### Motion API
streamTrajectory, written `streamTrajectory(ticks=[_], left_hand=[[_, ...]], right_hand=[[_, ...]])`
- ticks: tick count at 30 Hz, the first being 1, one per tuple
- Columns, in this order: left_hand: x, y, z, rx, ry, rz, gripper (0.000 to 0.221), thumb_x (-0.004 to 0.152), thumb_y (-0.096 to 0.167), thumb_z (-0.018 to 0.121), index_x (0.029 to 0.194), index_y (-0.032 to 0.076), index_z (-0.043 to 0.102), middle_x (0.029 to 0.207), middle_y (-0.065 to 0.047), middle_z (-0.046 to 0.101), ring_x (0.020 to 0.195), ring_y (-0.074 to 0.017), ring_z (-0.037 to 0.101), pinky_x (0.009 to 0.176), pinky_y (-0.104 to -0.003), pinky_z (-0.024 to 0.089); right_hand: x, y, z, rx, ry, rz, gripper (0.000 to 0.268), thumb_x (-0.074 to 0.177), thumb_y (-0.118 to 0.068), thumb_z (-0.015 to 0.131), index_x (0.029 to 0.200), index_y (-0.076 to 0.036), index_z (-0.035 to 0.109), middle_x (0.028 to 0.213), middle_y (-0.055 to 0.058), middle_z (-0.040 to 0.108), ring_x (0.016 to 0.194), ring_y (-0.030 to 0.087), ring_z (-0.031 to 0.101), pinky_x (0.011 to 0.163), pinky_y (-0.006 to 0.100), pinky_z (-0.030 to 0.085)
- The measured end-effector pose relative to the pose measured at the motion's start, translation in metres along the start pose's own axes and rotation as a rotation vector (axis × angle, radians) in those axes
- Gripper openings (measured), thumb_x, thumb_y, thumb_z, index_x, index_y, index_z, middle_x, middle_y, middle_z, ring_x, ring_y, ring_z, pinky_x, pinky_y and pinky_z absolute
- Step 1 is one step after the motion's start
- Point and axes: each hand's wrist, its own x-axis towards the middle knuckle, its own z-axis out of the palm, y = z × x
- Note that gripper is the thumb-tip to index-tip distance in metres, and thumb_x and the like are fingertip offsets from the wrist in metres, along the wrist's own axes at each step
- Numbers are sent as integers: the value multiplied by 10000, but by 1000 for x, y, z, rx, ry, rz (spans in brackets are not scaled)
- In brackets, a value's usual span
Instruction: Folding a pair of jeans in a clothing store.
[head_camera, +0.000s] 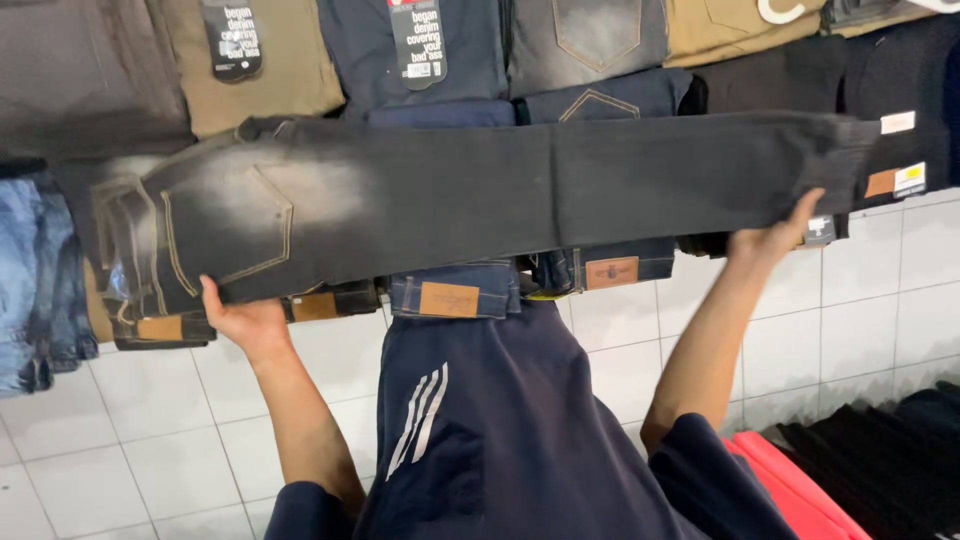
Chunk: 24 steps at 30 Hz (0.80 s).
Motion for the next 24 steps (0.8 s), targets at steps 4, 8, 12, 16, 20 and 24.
streamTrajectory(ticks=[4,8,12,16,20,24], left_hand=[[57,-19,-87,133,95,-201,708,965,341,779,1476,120,342,1485,-102,205,1364,-255,194,1172,-451,160],[71,-55,-113,237,207,-270,443,901,226,895,1260,110,662,1418,-93,631,1353,-203,585,1227,-447,344],[47,-61,-78,123,288,-294,346,858,175,903,1151,104,735,1262,-95,746,1218,-200,693,1122,-397,501],[48,-80,-63,84,319,-364,305,848,88,882,1112,28,744,1173,-146,769,1115,-234,737,1037,-388,568],[35,-64,-57,10,-8,-375,236,998,159,679,1153,-18,689,1171,-92,751,1033,-169,728,959,-268,545],[26,-68,-29,-44,-70,-406,277,1016,167,648,1206,-33,665,1220,-116,727,1090,-199,708,1042,-312,527]], right_hand=[[-12,51,-24,-40,152,201,588,853,-390,741,1282,1,646,1276,229,708,1167,346,736,1046,465,621],[-19,58,-27,-66,59,233,574,894,-372,856,1304,-3,698,1331,260,699,1299,409,669,1127,551,564],[-14,81,-95,-197,65,214,498,928,-358,891,1308,-98,703,1351,194,705,1281,346,695,1094,517,596],[22,100,-118,-282,116,-49,348,999,-109,794,1318,-134,657,1245,216,753,1176,370,758,1015,572,651],[-48,16,27,-355,97,-59,250,1009,-70,584,1243,10,547,1100,128,700,921,176,767,853,228,660],[-20,-7,23,-375,-24,-167,330,1022,-129,569,1337,-34,574,1295,162,701,1197,225,721,1104,346,581]])
